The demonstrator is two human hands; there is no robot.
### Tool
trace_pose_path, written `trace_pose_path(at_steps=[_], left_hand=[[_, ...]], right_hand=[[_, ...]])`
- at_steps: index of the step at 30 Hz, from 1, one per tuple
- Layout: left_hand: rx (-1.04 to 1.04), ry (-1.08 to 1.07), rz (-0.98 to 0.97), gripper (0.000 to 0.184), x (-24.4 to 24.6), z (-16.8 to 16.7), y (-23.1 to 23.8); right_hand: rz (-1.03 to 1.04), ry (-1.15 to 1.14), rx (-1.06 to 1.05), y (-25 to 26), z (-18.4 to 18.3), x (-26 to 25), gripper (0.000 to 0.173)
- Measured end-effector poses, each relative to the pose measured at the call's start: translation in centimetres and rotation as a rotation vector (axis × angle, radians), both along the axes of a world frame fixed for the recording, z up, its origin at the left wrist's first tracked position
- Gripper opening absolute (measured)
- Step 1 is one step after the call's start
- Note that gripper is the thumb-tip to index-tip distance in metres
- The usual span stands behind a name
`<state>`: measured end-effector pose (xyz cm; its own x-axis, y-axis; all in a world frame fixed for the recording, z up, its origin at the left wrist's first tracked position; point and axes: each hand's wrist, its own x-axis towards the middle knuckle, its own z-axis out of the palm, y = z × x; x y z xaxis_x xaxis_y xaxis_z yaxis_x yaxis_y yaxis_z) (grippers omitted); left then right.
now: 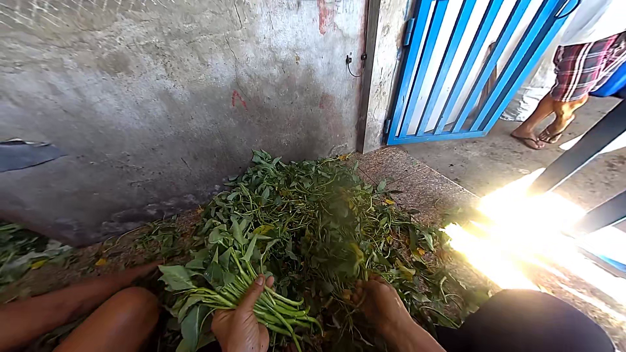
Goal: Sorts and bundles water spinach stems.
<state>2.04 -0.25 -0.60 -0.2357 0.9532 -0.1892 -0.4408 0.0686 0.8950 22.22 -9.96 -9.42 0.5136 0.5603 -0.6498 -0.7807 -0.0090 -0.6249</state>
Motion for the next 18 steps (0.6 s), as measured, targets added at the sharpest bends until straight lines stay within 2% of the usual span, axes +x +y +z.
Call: trace_pose_path(at_steps=[2,3,4,5,7,9,13,15,18], left_hand=[[0.0,0.0,-0.014,0.029,0.0,-0.1,0.0],[0.004,0.0,-0.017,0.028,0.0,-0.1,0.1],[0.004,-0.001,-0.02,0.028,0.0,-0.2,0.1],[0.002,-0.002,-0.025,0.028,0.1,-0.3,0.1],[-0.01,-0.007,-0.034,0.028,0.5,-0.3,-0.1],[-0.024,-0.01,-0.046,0.027,0.7,-0.2,-0.2],[-0.039,-0.018,-0.059,0.025,0.7,-0.7,-0.1],[-0.044,-0.018,-0.066,0.027,0.8,-0.8,0.0],[-0.052,-0.011,-0.084,0.028,1.1,-0.9,-0.2]], right_hand=[[0.015,-0.342,0.157,-1.1,1.4,-0.9,0.029],[0.078,-0.564,0.162,-1.3,1.2,-0.7,0.034],[0.177,-0.765,0.095,-1.3,0.5,0.0,0.038],[0.312,-0.868,-0.022,-1.2,-0.3,1.0,0.039],[0.574,-0.702,-0.236,-0.5,-1.3,3.2,0.036],[0.572,-0.643,-0.272,0.0,-1.8,4.3,0.033],[0.249,-0.851,0.044,-0.8,0.6,2.7,0.03],[0.284,-0.928,0.138,-1.3,1.6,1.8,0.031],[0.463,-0.995,0.18,-1.8,0.8,1.4,0.032]])
